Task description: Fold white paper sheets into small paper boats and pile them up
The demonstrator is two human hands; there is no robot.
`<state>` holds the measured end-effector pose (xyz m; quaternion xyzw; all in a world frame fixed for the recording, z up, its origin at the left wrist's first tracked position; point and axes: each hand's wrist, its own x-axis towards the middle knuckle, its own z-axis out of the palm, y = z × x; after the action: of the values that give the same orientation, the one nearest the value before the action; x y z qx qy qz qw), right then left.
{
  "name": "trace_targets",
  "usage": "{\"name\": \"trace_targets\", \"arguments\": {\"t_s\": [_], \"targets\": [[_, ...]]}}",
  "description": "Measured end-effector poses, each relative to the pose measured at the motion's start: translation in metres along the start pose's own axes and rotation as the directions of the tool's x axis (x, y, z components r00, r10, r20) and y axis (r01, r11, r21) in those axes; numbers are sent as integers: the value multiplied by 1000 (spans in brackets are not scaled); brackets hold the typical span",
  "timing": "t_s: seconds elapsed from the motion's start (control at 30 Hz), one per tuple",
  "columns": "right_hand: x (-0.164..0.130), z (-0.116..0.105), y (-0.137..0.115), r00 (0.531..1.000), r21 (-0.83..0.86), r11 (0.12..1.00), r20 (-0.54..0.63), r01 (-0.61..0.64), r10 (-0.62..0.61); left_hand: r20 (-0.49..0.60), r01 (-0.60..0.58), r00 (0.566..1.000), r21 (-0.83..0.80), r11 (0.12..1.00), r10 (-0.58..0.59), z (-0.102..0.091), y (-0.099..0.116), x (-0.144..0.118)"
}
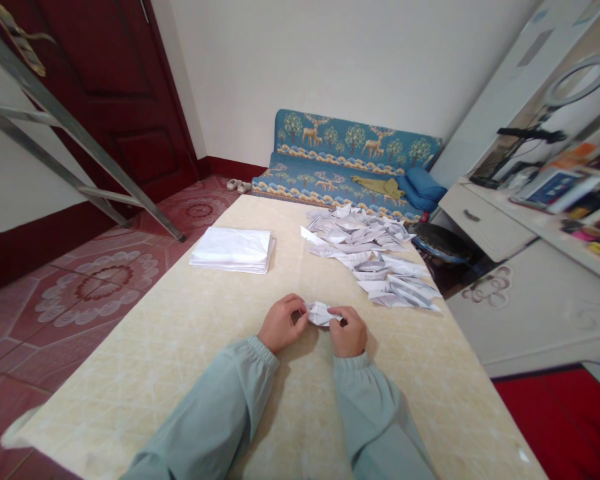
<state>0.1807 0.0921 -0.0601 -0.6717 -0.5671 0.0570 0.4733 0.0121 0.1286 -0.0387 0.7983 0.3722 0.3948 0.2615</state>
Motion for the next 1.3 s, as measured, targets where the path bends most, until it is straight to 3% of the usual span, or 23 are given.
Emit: {"name": "trace_targets", "arguments": {"t_s": [0.33, 0.63, 0.87, 1.07, 1.3], "targets": [[-5, 0, -11, 986, -233, 964, 129, 131, -103, 8, -8, 1000, -11, 1000, 8, 3, -3, 0], [-4, 1, 4, 988, -87, 988, 99, 128, -119, 90, -40, 995, 20, 999, 38, 2, 0, -2], [-5, 2, 1, 989, -200, 969, 75, 142, -130, 148, -87, 986, 45, 995, 79, 5, -2, -3], [-3, 1, 2, 989, -195, 971, 82, 138, -124, 78, 29, 997, -92, 995, -21, 7, -9, -2], [-1, -2, -3, 987, -134, 982, 106, 135, -121, 2, 133, 991, -83, 988, -133, 10, -20, -1]]}}
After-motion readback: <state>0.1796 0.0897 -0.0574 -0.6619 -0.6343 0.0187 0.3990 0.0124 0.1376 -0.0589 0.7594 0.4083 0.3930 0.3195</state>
